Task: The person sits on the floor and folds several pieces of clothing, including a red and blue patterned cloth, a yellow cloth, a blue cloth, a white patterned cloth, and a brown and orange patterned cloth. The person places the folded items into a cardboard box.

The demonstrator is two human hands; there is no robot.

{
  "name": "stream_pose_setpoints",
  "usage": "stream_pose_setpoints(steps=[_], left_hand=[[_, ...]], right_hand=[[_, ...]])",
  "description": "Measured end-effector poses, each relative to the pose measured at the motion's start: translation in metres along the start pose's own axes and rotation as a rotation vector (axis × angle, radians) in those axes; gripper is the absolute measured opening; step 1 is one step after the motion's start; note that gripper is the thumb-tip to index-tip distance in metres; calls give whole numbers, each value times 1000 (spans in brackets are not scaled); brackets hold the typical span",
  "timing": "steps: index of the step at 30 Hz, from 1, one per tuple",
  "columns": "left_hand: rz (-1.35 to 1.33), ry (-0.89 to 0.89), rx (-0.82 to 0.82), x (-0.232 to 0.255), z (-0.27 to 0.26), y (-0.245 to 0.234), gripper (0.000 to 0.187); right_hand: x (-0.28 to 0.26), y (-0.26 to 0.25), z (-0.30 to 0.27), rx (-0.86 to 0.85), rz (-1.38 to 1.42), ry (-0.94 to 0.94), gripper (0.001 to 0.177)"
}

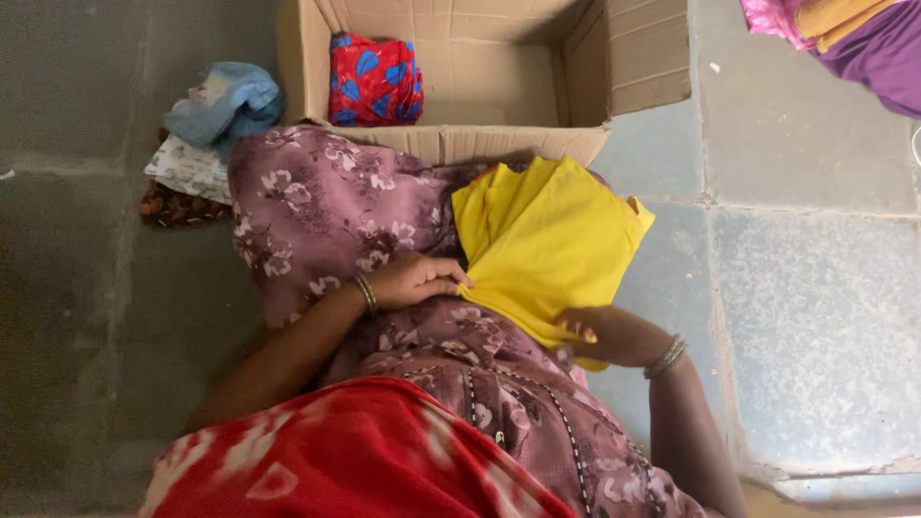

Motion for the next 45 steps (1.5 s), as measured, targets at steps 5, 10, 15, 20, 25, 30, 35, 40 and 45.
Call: stream_pose_setpoints(steps=[5, 10, 15, 20, 25, 30, 35, 40, 45], left_hand=[[-1, 31, -61, -22, 1, 4, 28], [-355, -196, 137, -97, 29, -25, 20], [-433, -305, 562, -193, 112, -18, 23], [-274, -177, 661, -202, 156, -6, 36], [-303, -378, 744, -175, 101, -27, 17], [534, -399, 631, -129, 64, -51, 15], [844, -367, 624, -108, 69, -56, 21], [692, -622, 354, -137, 106, -57, 66], [210, -532, 287, -178, 131, -44, 60]], right_hand=[[-67, 1, 38, 292, 233, -604, 79], [-85, 41, 75, 194, 168, -461, 76], [-82, 46, 68, 296, 43, -557, 63], [-81, 45, 63, 289, 151, -493, 67], [-83, 42, 51, 327, 185, -491, 66], [-86, 43, 50, 350, 206, -502, 65], [-87, 41, 51, 337, 192, -502, 66], [-90, 40, 54, 310, 225, -462, 68], [-91, 38, 50, 286, 282, -444, 67]])
Point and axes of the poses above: each hand's wrist, its own z-axis towards the middle knuckle, its own y-axis out of the palm, x = y × z, the point moved 5 cm from there along z, towards the middle knuckle, and after that the axes turned 3 degrees about y, right-handed, at the moved point
